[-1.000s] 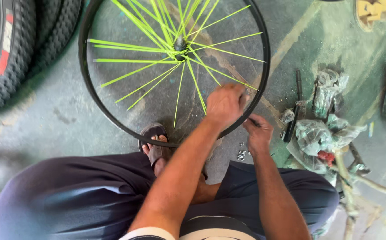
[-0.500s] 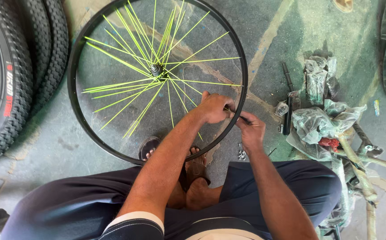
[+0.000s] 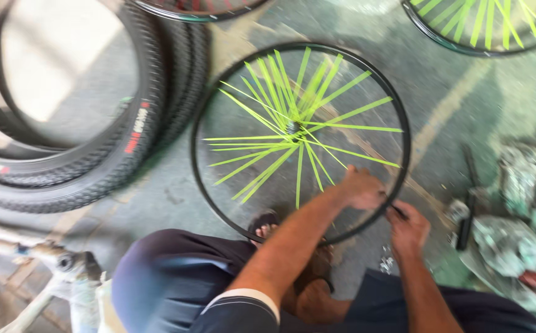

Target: The person inserts spokes into a bicycle hub and rim, then threads small metal nipples onto the end of each spoke by hand.

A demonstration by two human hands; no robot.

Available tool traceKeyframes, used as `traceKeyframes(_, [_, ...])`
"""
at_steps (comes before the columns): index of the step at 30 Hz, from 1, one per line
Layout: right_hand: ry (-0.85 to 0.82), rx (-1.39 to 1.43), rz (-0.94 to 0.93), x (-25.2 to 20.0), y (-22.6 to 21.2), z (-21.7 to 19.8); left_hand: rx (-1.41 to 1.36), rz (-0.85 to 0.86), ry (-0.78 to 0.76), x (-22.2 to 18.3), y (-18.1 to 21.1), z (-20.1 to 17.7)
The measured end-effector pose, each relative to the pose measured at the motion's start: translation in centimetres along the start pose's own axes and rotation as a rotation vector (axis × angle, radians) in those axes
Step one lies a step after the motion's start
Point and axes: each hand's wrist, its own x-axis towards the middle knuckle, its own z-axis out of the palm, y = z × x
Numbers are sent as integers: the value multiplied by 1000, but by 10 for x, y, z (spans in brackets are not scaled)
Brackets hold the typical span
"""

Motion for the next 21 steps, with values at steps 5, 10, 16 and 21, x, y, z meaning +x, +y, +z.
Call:
traceKeyframes(5, [-4,210,39,3,-1,7,-53,39,73,3,-5,5])
traceKeyframes(10, [-8,193,80,0,-9,11,-121,5,82,-3,-3,2])
traceKeyframes(16, [29,181,57,-3,-20,15,-159,20,87,-4,-3,2])
traceKeyframes(21, [34,108,73,-11,-37,19,-67,32,85,0,-1,6])
